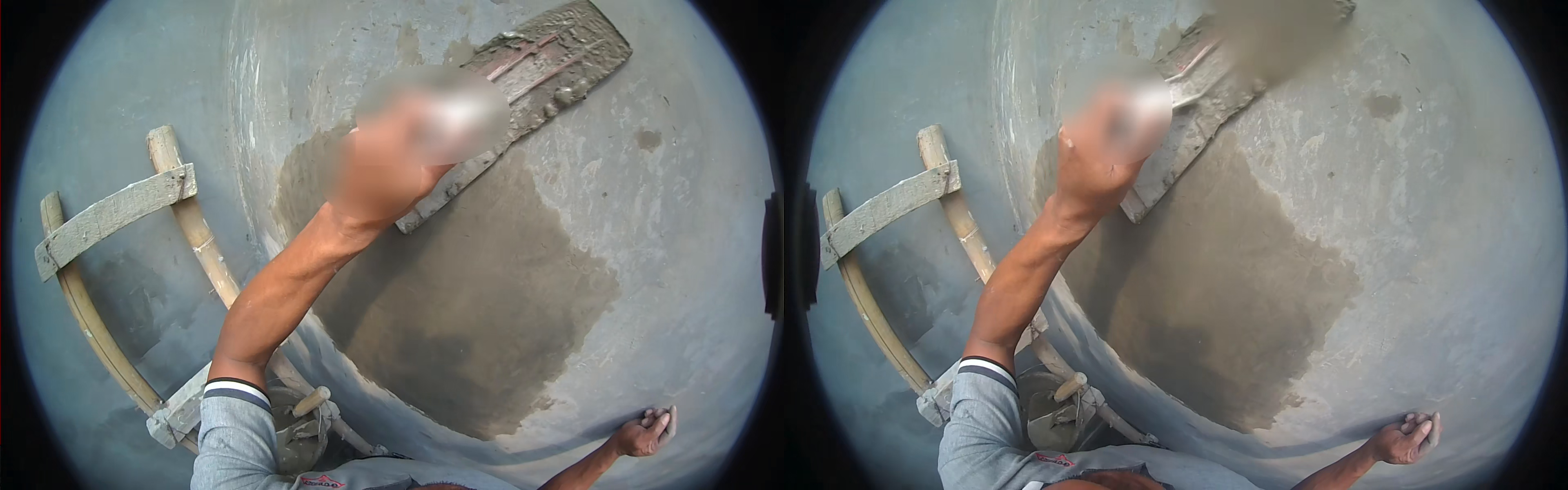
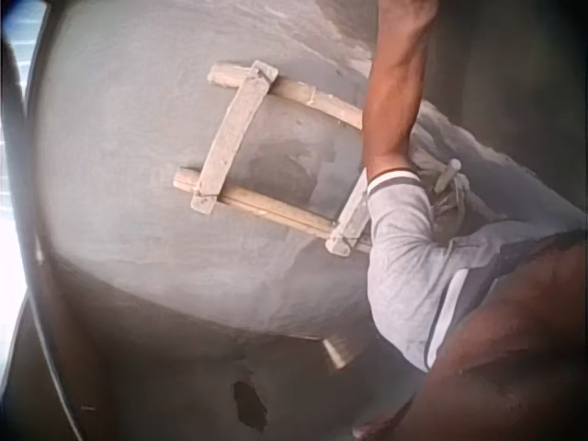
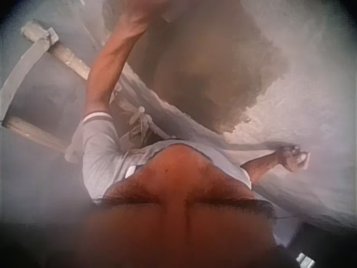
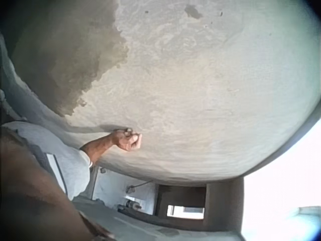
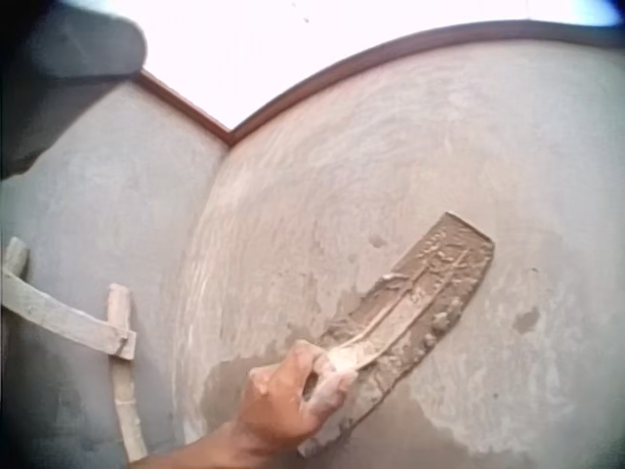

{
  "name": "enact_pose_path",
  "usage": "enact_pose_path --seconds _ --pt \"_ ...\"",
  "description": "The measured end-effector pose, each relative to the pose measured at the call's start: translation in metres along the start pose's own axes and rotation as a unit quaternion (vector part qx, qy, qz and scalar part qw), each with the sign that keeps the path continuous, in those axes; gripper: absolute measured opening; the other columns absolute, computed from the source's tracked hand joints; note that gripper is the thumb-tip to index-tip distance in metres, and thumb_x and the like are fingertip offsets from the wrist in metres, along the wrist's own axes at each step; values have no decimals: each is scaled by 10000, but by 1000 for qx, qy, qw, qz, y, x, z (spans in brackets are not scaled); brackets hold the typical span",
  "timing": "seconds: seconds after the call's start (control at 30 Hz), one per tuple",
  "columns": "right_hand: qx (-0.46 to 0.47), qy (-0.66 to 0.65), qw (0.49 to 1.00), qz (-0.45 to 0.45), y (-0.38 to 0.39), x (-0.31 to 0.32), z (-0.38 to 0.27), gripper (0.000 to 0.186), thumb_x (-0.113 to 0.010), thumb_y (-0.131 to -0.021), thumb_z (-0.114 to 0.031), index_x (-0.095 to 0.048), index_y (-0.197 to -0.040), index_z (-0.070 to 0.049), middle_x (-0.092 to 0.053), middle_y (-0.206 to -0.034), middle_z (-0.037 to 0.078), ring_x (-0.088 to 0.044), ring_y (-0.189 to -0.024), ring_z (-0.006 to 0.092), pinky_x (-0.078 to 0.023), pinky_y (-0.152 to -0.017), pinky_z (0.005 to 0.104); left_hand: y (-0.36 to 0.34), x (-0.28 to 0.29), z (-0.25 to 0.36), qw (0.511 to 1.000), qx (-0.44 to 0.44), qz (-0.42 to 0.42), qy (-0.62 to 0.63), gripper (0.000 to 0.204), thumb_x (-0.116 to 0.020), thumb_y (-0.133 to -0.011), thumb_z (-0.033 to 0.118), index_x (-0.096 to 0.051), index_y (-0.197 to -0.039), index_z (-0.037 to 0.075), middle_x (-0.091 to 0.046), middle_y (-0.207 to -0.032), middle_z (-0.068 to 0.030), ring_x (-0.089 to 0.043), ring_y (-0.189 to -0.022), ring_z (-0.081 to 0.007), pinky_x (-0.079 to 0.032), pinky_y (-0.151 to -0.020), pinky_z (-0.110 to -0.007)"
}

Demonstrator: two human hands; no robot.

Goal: The person smooths plaster onto a curved wall using a trowel, then scoops more mortar from a bucket.

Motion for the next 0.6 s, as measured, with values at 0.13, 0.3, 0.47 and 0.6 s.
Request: enact_pose_path --seconds 0.13,0.3,0.47,0.6 --pt "-22 2 1000 -11 1 -8 -4 229 -489 -945 -118 -581 -1048 64 -467 -682 37 -350 -573 92 -346 -561 233 -85 -14 47 998 -43 29 -27 456 -590 -883 453 -568 -795 6 -514 -437 -73 -567 -400 -201 -458 -384 -343" --pt "-3 -21 1000 -16 -5 -1 -8 236 -493 -948 -130 -573 -1055 65 -456 -671 29 -350 -571 90 -345 -562 231 -18 -9 23 999 -25 13 15 447 -607 -882 437 -581 -804 -3 -531 -452 -68 -573 -394 -194 -461 -386 -296" --pt "2 -13 999 -40 0 -6 3 239 -497 -947 -136 -571 -1067 57 -455 -673 21 -353 -574 87 -347 -561 231 -14 -3 9 999 -19 34 23 370 -611 -892 392 -570 -844 27 -534 -552 -62 -513 -439 -143 -409 -434 -275" --pt "-31 -5 999 -27 1 -9 -7 236 -497 -945 -134 -574 -1066 53 -454 -675 17 -352 -575 84 -346 -562 230 -93 8 19 994 -87 64 22 454 -597 -893 425 -605 -792 -18 -537 -488 -57 -551 -402 -196 -410 -362 -274"
Point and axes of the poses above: each hand's wrist, its own y-axis away from the middle knuckle, its own x-axis out of the back of the hand, z = x × y, the point moved 8 cm from there along -y, towards the middle knuckle
